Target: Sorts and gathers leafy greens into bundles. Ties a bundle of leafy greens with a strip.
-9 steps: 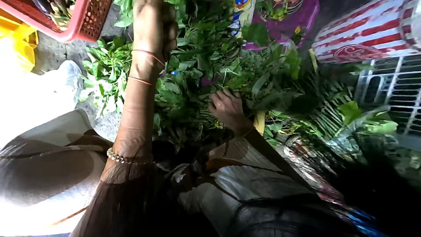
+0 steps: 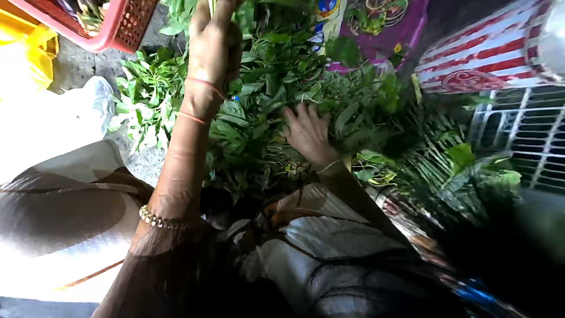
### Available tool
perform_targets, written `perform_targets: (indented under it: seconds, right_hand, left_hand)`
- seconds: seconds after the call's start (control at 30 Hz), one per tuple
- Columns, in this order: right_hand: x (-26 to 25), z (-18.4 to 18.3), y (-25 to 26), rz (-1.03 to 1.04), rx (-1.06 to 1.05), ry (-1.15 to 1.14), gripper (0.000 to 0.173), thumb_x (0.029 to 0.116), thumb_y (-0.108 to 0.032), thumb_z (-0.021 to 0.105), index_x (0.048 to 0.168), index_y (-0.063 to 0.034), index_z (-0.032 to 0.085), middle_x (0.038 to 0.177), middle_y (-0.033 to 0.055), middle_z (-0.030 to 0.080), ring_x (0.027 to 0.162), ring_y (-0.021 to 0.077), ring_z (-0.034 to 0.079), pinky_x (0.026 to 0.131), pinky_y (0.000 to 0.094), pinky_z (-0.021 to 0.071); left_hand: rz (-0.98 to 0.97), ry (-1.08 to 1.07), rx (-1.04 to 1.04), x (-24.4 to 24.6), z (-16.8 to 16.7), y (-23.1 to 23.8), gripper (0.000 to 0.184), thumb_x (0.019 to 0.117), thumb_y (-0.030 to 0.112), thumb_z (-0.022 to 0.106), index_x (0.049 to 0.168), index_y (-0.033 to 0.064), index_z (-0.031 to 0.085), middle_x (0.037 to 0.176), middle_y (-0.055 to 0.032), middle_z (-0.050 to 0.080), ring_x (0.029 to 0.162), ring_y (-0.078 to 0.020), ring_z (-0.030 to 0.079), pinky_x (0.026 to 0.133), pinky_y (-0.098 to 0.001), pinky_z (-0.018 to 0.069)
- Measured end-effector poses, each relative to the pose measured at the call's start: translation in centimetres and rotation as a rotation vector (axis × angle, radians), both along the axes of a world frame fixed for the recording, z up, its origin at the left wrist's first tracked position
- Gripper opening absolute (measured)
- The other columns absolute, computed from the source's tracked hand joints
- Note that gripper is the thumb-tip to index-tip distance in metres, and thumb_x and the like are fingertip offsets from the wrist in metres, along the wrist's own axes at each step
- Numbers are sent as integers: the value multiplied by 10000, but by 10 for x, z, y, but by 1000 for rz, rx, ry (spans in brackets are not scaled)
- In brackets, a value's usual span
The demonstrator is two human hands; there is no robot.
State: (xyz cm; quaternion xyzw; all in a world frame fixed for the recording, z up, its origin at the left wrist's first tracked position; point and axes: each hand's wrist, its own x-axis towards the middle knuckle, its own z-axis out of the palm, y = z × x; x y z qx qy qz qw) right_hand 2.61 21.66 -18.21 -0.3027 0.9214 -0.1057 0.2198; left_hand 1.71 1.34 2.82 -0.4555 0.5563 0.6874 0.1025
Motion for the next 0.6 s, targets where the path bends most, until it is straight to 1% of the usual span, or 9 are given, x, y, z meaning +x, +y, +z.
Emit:
perform_targets:
  seconds: [0.03,0.07,0.13,0.23,0.33,0.43,0.47,0.53,0.6]
  right_hand:
    - [1,-7,3,53,-9,42,453,974,-114,648,1421,-84,583,1369,292,547,1260,582,477,973,864,272]
    - [3,-11,4,116,-29,76,440,970,-94,650,1407,-102,599,1354,279,559,1266,578,472,1005,884,209]
    - [9,-8,-1,192,-43,51,393,964,-55,652,1355,-97,636,1307,262,586,1248,561,496,1016,867,231]
    - [3,0,-6,211,-58,-6,232,911,8,698,1140,-20,722,1266,261,596,1245,535,498,1010,794,315]
    - [-3,15,-7,217,-145,10,148,915,-25,707,1053,-31,757,1443,222,535,1386,497,415,1081,798,239]
    - [-6,25,-8,218,-243,68,171,957,-82,651,1083,-78,766,1472,210,528,1414,482,410,1091,818,205]
    - [-6,27,-9,214,-255,109,195,963,-92,617,1095,-102,760,1403,195,587,1340,457,500,1068,773,295]
    - [-1,40,-4,209,-336,190,218,958,-89,603,1108,-131,756,1121,152,699,1000,378,679,830,595,520]
    - [5,58,10,145,-467,253,204,965,-95,613,1099,-124,764,914,118,691,772,315,686,645,472,566]
  left_hand:
    - [-22,27,-34,2,-7,-4,215,1114,119,362,918,79,443,532,59,313,362,12,283,364,-103,258]
    - [-24,35,-55,5,-13,-6,202,1117,134,360,940,82,445,531,64,302,356,10,274,356,-108,249]
    - [-10,32,-76,14,-20,-4,198,1122,157,355,965,86,454,533,68,306,353,5,260,349,-114,244]
    - [-33,57,-97,18,-31,-2,208,1131,279,340,1041,135,461,537,80,309,341,-4,262,325,-131,238]
    - [-42,152,-129,21,-41,-3,243,1131,334,336,1083,150,487,544,79,299,351,-16,271,332,-147,257]
    - [40,394,-139,8,-84,-16,233,1135,292,340,1099,140,514,529,78,359,367,-36,317,332,-179,296]
    - [47,435,-144,4,-89,-17,220,1135,286,340,1093,147,506,526,81,356,367,-36,316,334,-182,297]
    - [51,469,-163,2,-87,-16,221,1136,291,332,1083,155,498,529,86,354,372,-35,324,341,-185,315]
    - [54,500,-193,-3,-75,-17,231,1136,295,330,1073,162,509,540,90,375,379,-30,334,343,-180,313]
